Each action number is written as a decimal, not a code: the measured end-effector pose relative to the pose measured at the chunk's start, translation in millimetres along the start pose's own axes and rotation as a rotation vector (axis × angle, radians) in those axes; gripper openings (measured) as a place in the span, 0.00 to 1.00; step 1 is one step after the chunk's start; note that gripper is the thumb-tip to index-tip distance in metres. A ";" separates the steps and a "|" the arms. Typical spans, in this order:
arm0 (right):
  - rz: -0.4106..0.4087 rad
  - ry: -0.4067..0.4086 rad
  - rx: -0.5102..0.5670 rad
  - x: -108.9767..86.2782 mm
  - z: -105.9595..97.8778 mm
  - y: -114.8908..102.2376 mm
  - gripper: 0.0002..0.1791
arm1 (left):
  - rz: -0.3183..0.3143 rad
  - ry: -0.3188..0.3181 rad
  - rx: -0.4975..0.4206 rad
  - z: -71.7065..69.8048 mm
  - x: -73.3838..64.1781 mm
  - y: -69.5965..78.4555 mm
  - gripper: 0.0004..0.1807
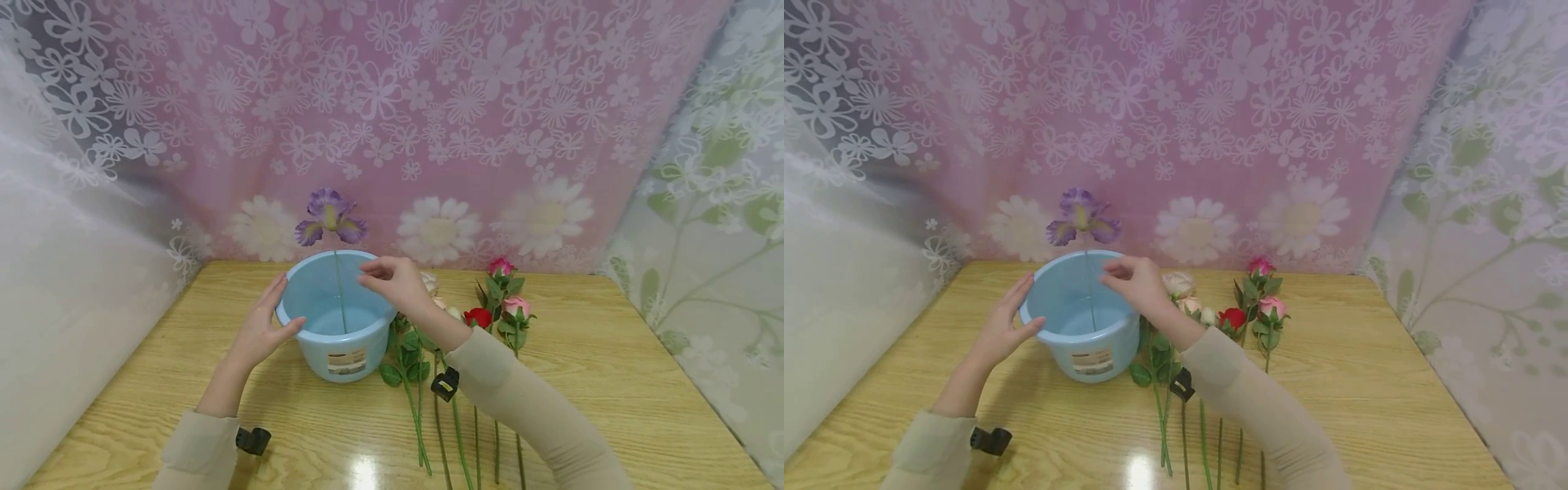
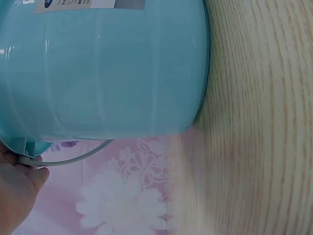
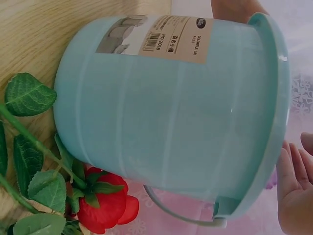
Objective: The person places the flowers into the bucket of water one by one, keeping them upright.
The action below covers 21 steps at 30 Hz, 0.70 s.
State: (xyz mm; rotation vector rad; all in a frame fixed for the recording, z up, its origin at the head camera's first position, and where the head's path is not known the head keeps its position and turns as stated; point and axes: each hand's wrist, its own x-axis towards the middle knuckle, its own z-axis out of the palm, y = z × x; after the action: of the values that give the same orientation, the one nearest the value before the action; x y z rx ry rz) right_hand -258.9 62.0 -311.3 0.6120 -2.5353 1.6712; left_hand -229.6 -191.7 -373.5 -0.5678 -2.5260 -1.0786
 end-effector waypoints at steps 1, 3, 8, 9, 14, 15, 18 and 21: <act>-0.003 0.000 0.004 -2.2 -1.7 0.8 0.13 | 0.001 0.000 0.000 0.1 -0.2 0.0 0.44; -0.006 0.003 0.015 -6.7 -5.5 2.4 0.13 | 0.004 0.000 -0.001 0.5 -0.3 -0.5 0.44; 0.000 0.012 0.082 -15.4 -16.5 6.2 0.13 | -0.003 0.001 -0.014 0.9 -1.3 -2.0 0.44; 0.006 0.014 0.096 -16.3 -19.2 7.7 0.13 | -0.003 0.003 -0.015 0.8 -1.6 -2.0 0.44; 0.034 0.033 0.147 -22.7 -35.9 14.6 0.14 | 0.007 0.013 -0.014 1.0 -0.5 -2.2 0.44; 0.044 0.038 0.151 -24.6 -39.5 15.7 0.14 | 0.009 0.014 -0.014 1.2 -0.1 -2.2 0.44; 0.070 0.047 0.136 -31.3 -49.7 19.6 0.16 | 0.013 0.014 -0.013 1.5 0.8 -2.7 0.43; 0.105 0.055 0.128 -37.2 -58.2 25.7 0.17 | 0.008 0.010 -0.015 1.3 0.5 -2.7 0.44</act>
State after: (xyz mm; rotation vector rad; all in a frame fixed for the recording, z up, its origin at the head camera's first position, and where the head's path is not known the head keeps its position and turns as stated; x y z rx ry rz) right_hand -243.8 133.8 -318.7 0.4398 -2.4781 1.8686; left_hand -231.6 -192.3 -375.8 -0.5743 -2.5073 -1.0957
